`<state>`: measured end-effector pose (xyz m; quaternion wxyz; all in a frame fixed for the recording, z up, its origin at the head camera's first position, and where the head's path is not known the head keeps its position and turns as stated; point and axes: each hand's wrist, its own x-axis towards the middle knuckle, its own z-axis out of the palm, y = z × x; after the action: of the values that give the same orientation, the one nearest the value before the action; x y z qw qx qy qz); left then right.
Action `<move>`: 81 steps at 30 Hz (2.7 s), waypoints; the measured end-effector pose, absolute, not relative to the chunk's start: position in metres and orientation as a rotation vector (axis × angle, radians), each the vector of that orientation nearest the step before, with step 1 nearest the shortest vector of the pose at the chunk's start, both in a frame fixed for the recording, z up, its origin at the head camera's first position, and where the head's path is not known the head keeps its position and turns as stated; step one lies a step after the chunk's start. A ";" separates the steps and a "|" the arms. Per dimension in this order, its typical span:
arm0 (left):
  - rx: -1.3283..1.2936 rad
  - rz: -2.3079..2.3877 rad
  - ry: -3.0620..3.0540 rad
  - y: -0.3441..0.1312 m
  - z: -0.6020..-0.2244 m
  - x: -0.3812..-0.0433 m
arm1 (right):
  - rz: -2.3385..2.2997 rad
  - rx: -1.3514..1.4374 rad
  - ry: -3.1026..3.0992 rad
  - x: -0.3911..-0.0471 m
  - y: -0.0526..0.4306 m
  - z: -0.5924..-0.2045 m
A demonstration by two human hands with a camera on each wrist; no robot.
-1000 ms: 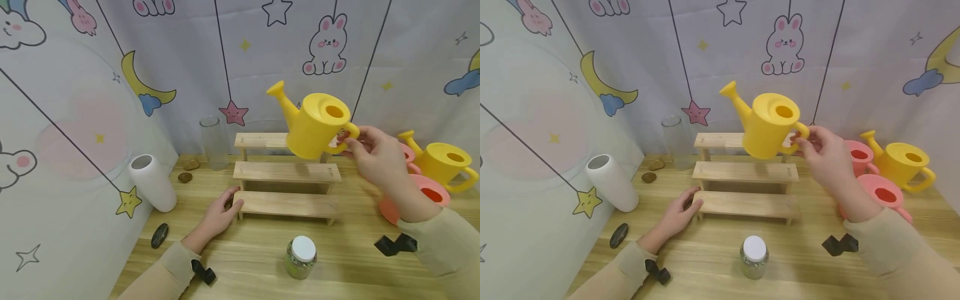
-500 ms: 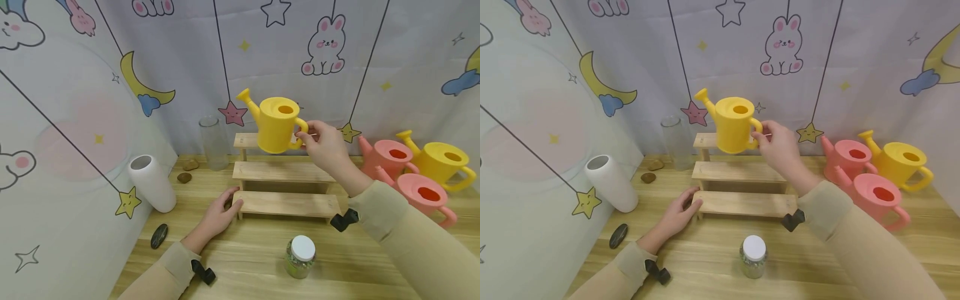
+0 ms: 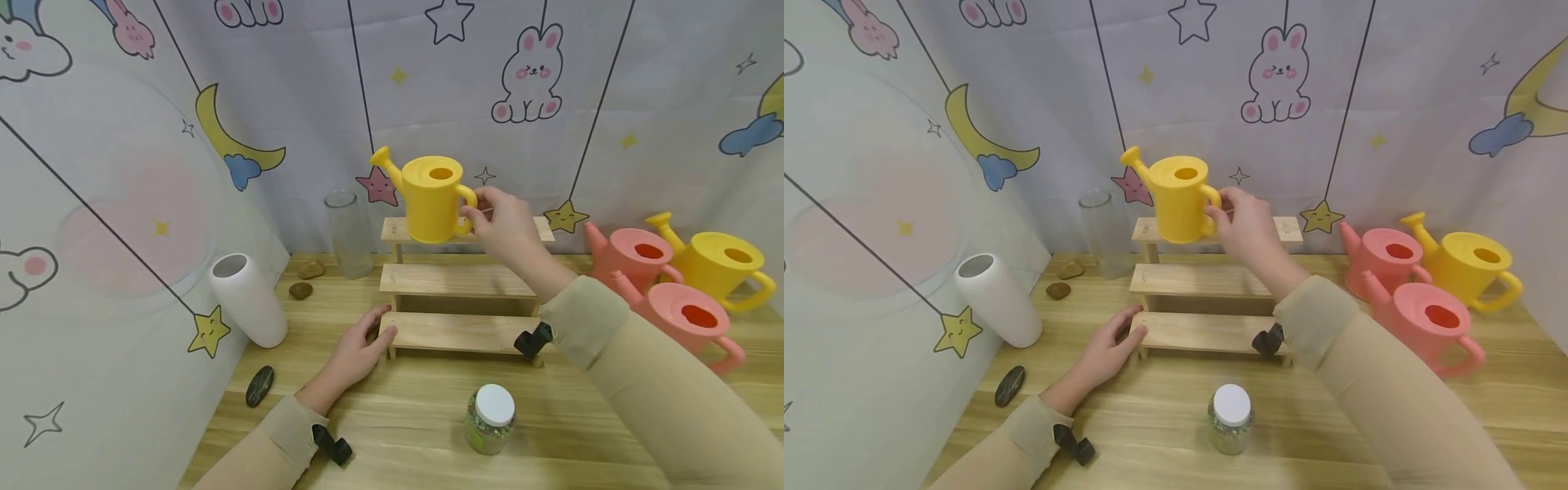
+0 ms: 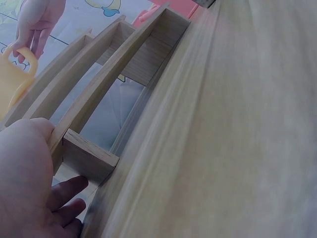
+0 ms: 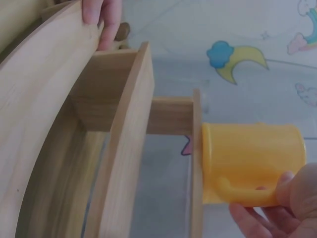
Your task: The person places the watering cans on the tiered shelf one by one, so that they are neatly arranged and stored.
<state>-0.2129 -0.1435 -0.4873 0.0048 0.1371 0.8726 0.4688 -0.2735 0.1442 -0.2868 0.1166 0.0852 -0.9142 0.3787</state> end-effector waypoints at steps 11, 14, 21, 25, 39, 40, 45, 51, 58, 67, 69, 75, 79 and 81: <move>0.413 1.455 2.739 -0.143 -0.486 -0.211 | 1.116 0.253 -2.667 -0.283 0.131 -0.289; 0.421 1.459 2.736 -0.143 -0.486 -0.211 | 1.095 0.256 -2.665 -0.284 0.130 -0.289; 0.434 1.465 2.735 -0.143 -0.486 -0.213 | 1.088 0.261 -2.654 -0.286 0.130 -0.289; 0.442 1.465 2.739 -0.142 -0.486 -0.213 | 1.089 0.271 -2.651 -0.286 0.130 -0.290; 0.438 1.455 2.748 -0.141 -0.485 -0.211 | 1.110 0.254 -2.675 -0.278 0.140 -0.290; 0.437 1.459 2.747 -0.141 -0.486 -0.211 | 1.113 0.255 -2.672 -0.277 0.142 -0.290; 0.442 1.469 2.745 -0.142 -0.486 -0.212 | 1.129 0.237 -2.647 -0.266 0.157 -0.294; 0.435 1.466 2.738 -0.142 -0.486 -0.212 | 1.134 0.224 -2.600 -0.244 0.186 -0.310; 0.451 1.479 2.732 -0.142 -0.486 -0.213 | 1.029 0.191 -2.512 -0.207 0.233 -0.342; 0.425 1.495 2.706 -0.143 -0.485 -0.212 | 0.889 -0.046 -2.376 -0.162 0.311 -0.369; 0.417 1.489 2.711 -0.143 -0.486 -0.213 | 0.861 -0.089 -2.331 -0.155 0.325 -0.374; 0.407 1.462 2.727 -0.145 -0.488 -0.213 | 0.830 -0.289 -2.256 -0.135 0.363 -0.390; 0.422 1.461 2.729 -0.144 -0.488 -0.213 | 0.872 -0.293 -2.169 -0.130 0.383 -0.407; 0.422 1.464 2.728 -0.144 -0.488 -0.213 | 0.888 -0.272 -2.130 -0.129 0.392 -0.415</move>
<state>-0.2133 -0.1442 -0.4882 0.0084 0.1350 0.8730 0.4686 -0.1288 0.3918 -0.4151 0.3978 -0.1075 -0.8409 0.3507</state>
